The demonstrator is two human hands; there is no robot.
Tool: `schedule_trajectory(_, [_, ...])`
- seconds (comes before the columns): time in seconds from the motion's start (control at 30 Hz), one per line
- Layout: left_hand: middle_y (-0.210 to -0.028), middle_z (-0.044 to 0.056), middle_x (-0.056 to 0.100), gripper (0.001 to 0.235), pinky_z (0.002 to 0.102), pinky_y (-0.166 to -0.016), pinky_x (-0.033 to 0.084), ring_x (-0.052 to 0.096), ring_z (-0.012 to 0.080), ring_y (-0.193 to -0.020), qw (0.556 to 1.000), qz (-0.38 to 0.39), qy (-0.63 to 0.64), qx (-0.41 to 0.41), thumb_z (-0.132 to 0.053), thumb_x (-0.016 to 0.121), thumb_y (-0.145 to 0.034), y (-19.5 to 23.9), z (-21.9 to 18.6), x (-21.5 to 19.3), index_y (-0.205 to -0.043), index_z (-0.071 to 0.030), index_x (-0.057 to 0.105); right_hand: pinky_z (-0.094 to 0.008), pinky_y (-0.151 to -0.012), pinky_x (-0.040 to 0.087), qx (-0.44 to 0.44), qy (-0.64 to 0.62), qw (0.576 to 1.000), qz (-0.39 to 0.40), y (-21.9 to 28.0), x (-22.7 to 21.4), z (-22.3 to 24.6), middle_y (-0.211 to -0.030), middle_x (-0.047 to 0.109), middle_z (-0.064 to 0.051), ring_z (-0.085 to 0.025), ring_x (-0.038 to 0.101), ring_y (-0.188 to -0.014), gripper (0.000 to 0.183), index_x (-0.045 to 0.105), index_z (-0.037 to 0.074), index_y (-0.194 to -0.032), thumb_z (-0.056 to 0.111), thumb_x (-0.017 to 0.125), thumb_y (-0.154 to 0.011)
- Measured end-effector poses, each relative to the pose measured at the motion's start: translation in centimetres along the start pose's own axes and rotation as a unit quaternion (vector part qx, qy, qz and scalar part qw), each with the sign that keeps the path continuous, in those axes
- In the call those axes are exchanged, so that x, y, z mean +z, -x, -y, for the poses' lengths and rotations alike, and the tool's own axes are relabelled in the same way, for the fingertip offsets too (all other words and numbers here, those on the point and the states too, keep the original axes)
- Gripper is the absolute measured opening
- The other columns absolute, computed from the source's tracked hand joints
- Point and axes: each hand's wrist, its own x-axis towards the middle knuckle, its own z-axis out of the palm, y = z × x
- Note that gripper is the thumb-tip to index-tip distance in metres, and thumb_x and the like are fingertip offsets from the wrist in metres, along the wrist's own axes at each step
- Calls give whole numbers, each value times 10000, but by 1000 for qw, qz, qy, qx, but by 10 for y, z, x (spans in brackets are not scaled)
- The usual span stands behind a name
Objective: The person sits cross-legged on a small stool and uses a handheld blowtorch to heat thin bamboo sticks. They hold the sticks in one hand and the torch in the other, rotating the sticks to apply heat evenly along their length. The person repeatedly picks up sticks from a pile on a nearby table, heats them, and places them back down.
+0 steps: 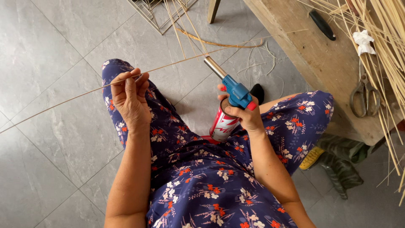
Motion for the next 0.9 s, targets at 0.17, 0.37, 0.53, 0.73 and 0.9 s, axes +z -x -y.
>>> schedule_trajectory(0.17, [-1208, 99, 714, 112, 303, -908, 621, 736, 234, -1095, 1000, -7, 6, 9, -94, 580, -1112, 0, -1, -3, -1211, -80, 631, -359, -987, 530, 0, -11, 997, -77, -4, -14, 5, -1319, 670, -172, -237, 683, -1102, 558, 608, -34, -1323, 50, 724, -784])
schedule_trajectory(0.37, [-1213, 106, 712, 114, 303, -887, 622, 739, 241, -1083, 1000, -16, 12, 3, -101, 581, -1120, -2, 1, -9, -1226, -91, 620, -380, -1017, 551, -57, -46, 986, -147, -6, -42, 6, -1308, 657, -158, -246, 687, -1084, 577, 581, -20, -1356, 44, 729, -803])
schedule_trajectory(0.53, [-1222, 102, 712, 102, 303, -890, 619, 737, 236, -1089, 1000, -10, 12, 4, -107, 574, -1128, -3, -1, -9, -1220, -100, 620, -388, -1000, 559, -87, -69, 969, -220, -9, -67, 6, -1298, 648, -160, -238, 681, -1065, 583, 555, 9, -1356, 13, 751, -807])
schedule_trajectory(0.73, [-1227, 103, 717, 77, 299, -901, 611, 735, 224, -1092, 1000, -16, -2, 0, -119, 570, -1144, 0, -5, -6, -1204, -112, 618, -383, -945, 582, -108, -79, 950, -281, -9, -88, 10, -1292, 655, -194, -245, 699, -1020, 607, 554, 2, -1375, 2, 760, -804])
schedule_trajectory(0.9, [-1217, 99, 719, 80, 297, -898, 614, 737, 220, -1086, 1000, -21, -4, 0, -121, 566, -1136, 1, -7, -4, -1195, -116, 620, -369, -921, 589, -119, -85, 943, -300, -9, -93, 18, -1289, 653, -196, -235, 706, -1002, 619, 540, 8, -1379, -2, 757, -800])
